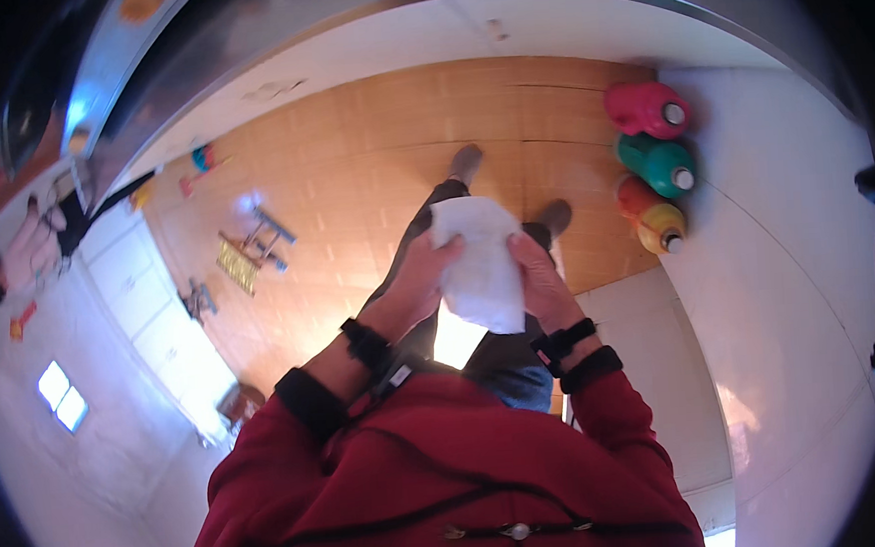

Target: The person sits on the floor and wipes the tops and sides of three plastic containers with a white cloth. The containers are pink, green, and yellow. The person wipes each container individually and then wipes the cabinet above.

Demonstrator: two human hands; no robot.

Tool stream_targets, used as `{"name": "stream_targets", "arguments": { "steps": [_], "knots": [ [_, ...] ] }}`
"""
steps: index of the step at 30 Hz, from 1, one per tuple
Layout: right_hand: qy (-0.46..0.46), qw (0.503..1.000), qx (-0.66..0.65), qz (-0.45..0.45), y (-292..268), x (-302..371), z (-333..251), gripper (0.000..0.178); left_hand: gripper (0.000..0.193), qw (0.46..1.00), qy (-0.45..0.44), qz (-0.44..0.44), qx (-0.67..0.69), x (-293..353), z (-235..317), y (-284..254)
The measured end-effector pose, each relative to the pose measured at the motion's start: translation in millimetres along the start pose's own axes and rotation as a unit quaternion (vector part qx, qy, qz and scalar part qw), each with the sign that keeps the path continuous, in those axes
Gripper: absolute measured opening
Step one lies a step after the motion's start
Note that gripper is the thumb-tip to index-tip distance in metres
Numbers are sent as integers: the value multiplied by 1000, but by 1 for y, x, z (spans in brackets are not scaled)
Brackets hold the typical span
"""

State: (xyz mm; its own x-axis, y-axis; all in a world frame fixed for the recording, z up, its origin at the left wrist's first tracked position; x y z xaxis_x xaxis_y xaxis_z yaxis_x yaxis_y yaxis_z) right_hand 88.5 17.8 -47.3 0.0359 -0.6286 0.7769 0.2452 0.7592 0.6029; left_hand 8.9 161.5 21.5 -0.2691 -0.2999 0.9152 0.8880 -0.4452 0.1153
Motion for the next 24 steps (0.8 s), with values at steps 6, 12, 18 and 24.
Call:
{"name": "stream_targets", "arguments": {
  "steps": [6,12,18,24],
  "knots": [
    [-34,994,25,101,-23,10,36,36,41,994,9,-45,-95,1,-9,-52],
    [-156,970,35,181,-40,0,84,42,46,968,126,14,-216,-38,8,-219],
    [-110,961,-33,252,-2,-23,203,45,38,741,308,147,-578,-36,55,-547],
    [-141,972,101,161,47,-36,275,38,32,666,132,371,-633,76,24,-769]
  ]
}}
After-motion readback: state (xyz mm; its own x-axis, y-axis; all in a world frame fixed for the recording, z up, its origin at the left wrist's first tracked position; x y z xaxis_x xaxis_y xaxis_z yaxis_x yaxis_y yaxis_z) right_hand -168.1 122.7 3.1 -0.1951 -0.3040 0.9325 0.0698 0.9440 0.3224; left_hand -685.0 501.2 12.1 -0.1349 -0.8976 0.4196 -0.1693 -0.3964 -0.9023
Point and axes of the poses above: each hand's wrist, its own x-axis away from the middle knuckle, its own y-axis out of the palm, z = x × y, the point moved 1 cm from there along -x, towards the middle knuckle, and after that the axes turned 14 degrees about z, right-handed, at the moved point
